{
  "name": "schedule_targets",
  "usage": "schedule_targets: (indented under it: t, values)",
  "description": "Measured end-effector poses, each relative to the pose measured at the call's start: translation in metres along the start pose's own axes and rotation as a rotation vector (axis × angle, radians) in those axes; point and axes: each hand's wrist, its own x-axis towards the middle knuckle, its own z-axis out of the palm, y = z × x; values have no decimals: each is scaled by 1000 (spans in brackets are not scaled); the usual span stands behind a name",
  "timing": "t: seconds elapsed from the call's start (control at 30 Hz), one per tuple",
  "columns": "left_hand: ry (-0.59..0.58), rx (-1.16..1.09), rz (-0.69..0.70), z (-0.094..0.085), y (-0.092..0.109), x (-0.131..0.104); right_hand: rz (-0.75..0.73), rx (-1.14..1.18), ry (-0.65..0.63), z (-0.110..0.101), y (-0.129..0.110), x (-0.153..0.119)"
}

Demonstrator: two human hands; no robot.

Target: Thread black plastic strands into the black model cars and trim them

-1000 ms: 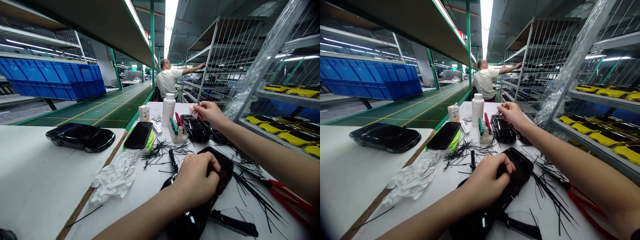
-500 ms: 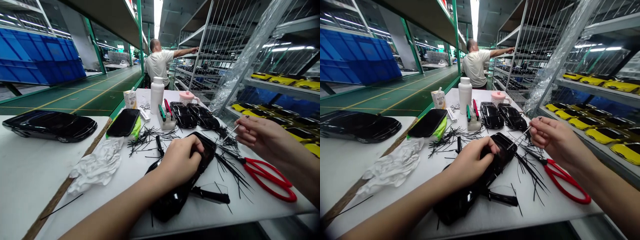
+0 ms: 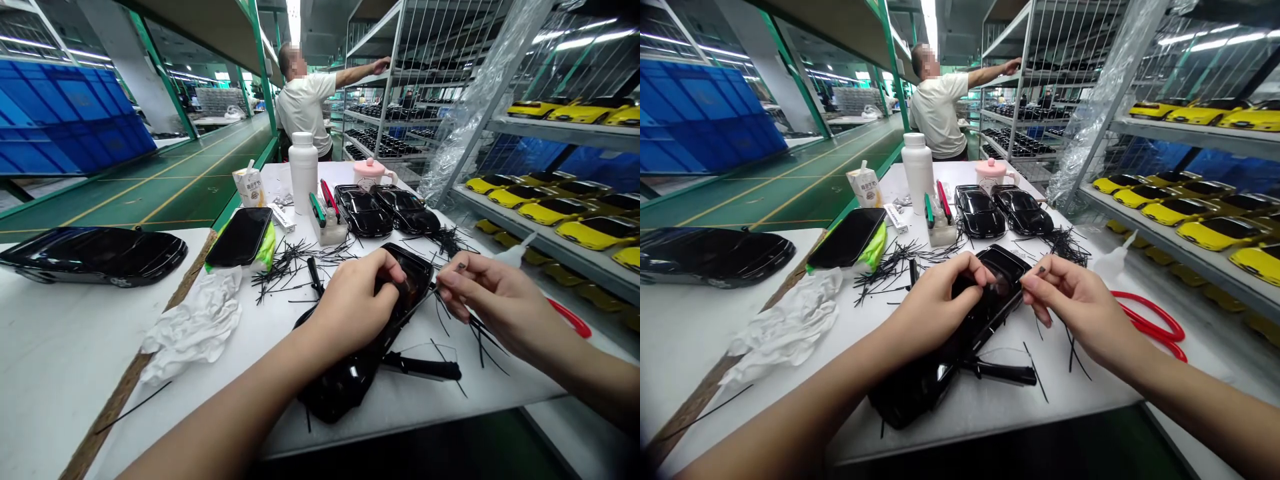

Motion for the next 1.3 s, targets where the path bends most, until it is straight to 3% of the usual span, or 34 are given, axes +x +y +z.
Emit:
schedule_targets:
  t: [0.57,0.7,0.83,0.9,1.0,1.1,1.3]
  values:
    - [-33,18,-7,-3,4,-3,-131,-221,-35,10,-6,-3]
    - [-168,120,-19,-18,13,-8,-198,-263,40,-3,-18,-7]
    - [-383,274,26,-27,18,-16,-411,-229,260,-18,-47,-4]
    - [-422,360,56,-24,19,-20,-548,-209,304,-17,-61,7]
    - [-414,460,27,-13,21,-26,-659,-273,211,-5,-69,37]
    - [-366,505,9,-5,22,-29,-626,-339,84,15,-62,79]
    - [-290,585,7,3,19,-30,-626,-436,-16,55,-40,159]
